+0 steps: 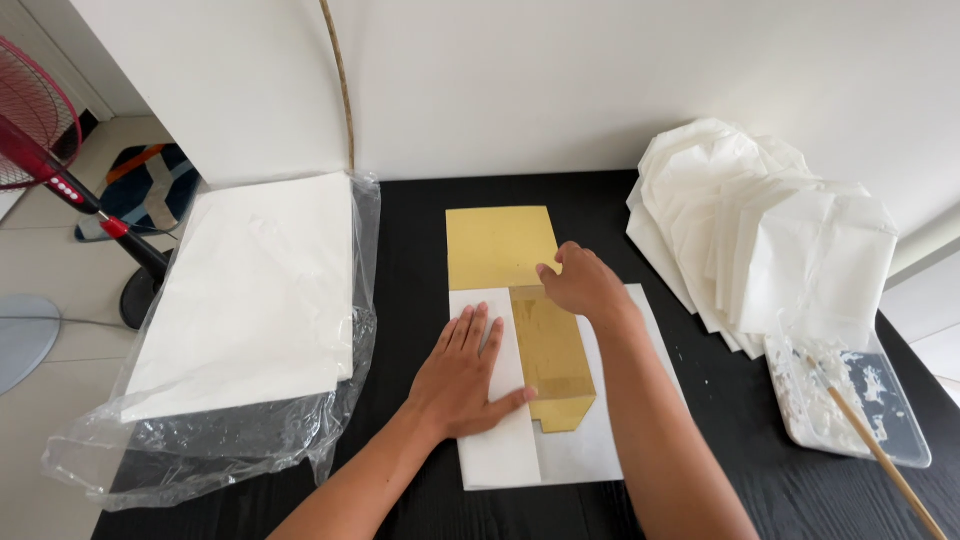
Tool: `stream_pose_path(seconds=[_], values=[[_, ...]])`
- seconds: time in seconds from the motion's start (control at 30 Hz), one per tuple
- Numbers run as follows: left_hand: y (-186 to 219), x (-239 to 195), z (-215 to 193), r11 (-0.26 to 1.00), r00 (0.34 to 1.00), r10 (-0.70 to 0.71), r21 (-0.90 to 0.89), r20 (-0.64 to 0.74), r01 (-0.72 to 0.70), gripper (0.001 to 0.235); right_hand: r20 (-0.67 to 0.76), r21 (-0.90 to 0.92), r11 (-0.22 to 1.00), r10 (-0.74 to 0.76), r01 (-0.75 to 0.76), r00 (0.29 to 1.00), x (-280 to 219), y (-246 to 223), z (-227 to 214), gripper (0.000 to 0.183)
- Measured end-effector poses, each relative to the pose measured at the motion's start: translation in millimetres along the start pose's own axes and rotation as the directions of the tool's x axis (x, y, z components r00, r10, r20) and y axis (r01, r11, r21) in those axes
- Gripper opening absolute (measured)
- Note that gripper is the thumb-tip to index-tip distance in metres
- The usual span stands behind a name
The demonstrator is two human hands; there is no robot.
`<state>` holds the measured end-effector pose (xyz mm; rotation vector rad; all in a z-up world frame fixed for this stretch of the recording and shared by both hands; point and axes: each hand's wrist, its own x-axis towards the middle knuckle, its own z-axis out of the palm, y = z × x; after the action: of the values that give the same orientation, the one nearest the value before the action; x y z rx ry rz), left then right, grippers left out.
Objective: A person is seen folding white paper around a yellow cardboard template and applying glue with a brush to create a paper bag.
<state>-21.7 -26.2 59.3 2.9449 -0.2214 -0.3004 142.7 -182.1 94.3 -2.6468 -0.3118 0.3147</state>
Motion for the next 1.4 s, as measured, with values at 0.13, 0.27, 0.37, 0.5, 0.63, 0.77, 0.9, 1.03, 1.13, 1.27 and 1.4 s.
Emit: stream_pose_path(seconds=[0.13,0.27,0.37,0.5,0.63,0.77,0.9,1.03,1.13,1.27,1.4], values=[[-5,0,11,1.000,0.999,0.027,-0.008,-0.040,-0.028,0.091,0.237,-0.090,0.980,-0.151,0.177,0.960,-101,-39,-26,0.049],[-22,22,52,0.995,0.983,0.094,0.044,-0.157,-0.088,0.081,0.237,0.094,0.620,-0.774,0.779,0.587,-162,-16,27,0.028],[-23,27,65,0.995,0.974,0.098,0.002,-0.203,-0.100,0.080,0.071,0.043,0.388,-0.920,0.921,0.385,-188,-5,50,0.031],[-26,26,64,0.990,0.949,0.125,-0.025,-0.288,-0.138,0.077,0.053,-0.029,0.364,-0.929,0.931,0.365,-199,8,62,0.035],[-26,28,60,0.990,0.939,0.139,0.011,-0.316,-0.144,0.078,0.080,-0.081,0.365,-0.925,0.928,0.371,-189,13,70,0.042],[-13,19,18,0.994,0.998,0.026,-0.108,0.053,-0.020,0.080,0.141,-0.061,0.376,-0.914,0.925,0.381,-181,12,66,0.050],[4,10,-36,0.967,0.904,-0.078,-0.190,0.421,0.172,0.094,0.240,-0.081,0.426,-0.869,0.901,0.432,-165,9,63,0.076],[6,14,-47,0.956,0.877,-0.100,-0.200,0.469,0.215,0.098,0.336,-0.052,0.457,-0.829,0.888,0.447,-154,9,60,0.088],[6,14,-48,0.948,0.865,-0.092,-0.221,0.494,0.228,0.098,0.381,-0.011,0.445,-0.826,0.896,0.415,-154,6,58,0.100],[8,10,-50,0.943,0.869,-0.108,-0.228,0.482,0.243,0.096,0.414,0.056,0.418,-0.836,0.907,0.360,-163,5,57,0.111],[6,11,-48,0.945,0.880,-0.103,-0.230,0.464,0.232,0.098,0.523,0.034,0.331,-0.810,0.943,0.265,-176,19,76,0.093]])
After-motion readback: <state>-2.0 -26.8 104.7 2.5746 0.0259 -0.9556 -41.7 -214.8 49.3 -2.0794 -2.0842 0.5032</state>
